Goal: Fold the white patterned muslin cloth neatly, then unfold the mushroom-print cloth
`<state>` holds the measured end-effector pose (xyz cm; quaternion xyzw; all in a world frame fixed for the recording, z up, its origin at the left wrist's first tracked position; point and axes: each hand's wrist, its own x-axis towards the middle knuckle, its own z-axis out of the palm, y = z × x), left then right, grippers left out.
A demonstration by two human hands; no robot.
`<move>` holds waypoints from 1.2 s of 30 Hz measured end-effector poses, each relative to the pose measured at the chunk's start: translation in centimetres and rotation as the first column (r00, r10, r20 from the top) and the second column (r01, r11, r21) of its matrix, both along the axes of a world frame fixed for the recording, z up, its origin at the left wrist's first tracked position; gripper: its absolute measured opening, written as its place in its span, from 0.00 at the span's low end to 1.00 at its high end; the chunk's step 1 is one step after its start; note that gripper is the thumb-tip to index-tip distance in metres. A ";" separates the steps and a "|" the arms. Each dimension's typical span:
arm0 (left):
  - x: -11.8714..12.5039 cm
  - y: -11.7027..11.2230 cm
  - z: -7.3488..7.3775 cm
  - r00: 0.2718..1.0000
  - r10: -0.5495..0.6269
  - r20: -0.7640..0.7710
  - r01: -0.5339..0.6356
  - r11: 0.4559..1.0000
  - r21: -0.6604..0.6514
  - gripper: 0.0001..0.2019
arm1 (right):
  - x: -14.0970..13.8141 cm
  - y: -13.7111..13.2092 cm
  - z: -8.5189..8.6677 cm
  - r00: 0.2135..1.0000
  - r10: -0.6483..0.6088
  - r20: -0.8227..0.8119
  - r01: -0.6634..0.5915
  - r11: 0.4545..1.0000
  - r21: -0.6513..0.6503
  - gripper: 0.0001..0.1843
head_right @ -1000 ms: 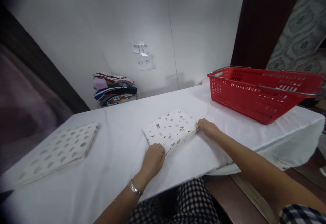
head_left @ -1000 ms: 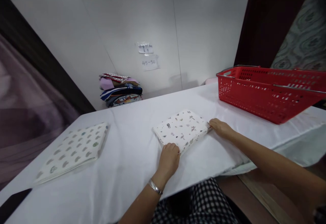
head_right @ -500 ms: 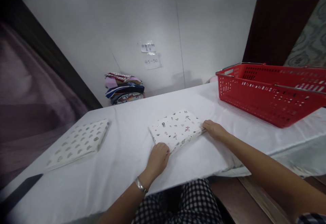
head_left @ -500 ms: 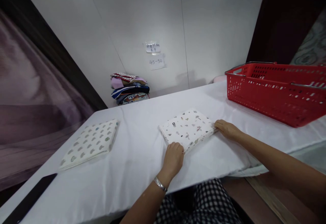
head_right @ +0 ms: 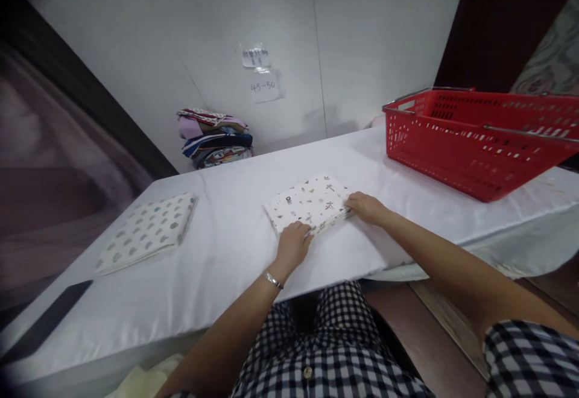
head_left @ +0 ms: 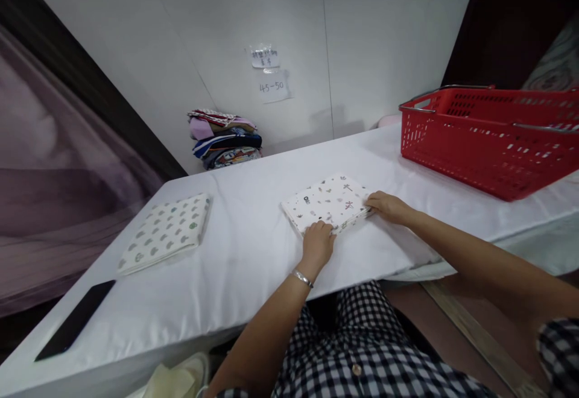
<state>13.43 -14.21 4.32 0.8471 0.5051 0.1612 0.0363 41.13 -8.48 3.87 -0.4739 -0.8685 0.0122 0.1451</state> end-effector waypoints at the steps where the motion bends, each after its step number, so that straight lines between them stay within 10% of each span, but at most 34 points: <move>1: 0.1 0.1 -0.1 1.000 0.012 0.006 -0.012 1.000 -0.005 0.05 | -0.1 0.1 0.2 1.000 -0.013 0.025 0.013 1.000 -0.013 0.12; 11: 0.0 -0.3 -0.5 0.999 -0.033 -0.037 0.034 0.999 0.040 0.03 | -0.3 -1.9 0.0 0.992 -0.117 0.045 0.116 0.993 0.017 0.09; 20: 0.3 -0.3 -0.9 0.999 0.012 0.040 -0.014 0.998 0.053 0.04 | -1.1 -1.6 0.2 0.992 0.108 -0.062 -0.105 0.994 0.037 0.12; 36: 0.0 -0.7 -1.5 0.997 -0.038 -0.071 0.045 0.994 0.099 0.02 | -2.1 -2.3 -1.2 0.995 0.081 -0.052 -0.070 0.980 0.188 0.11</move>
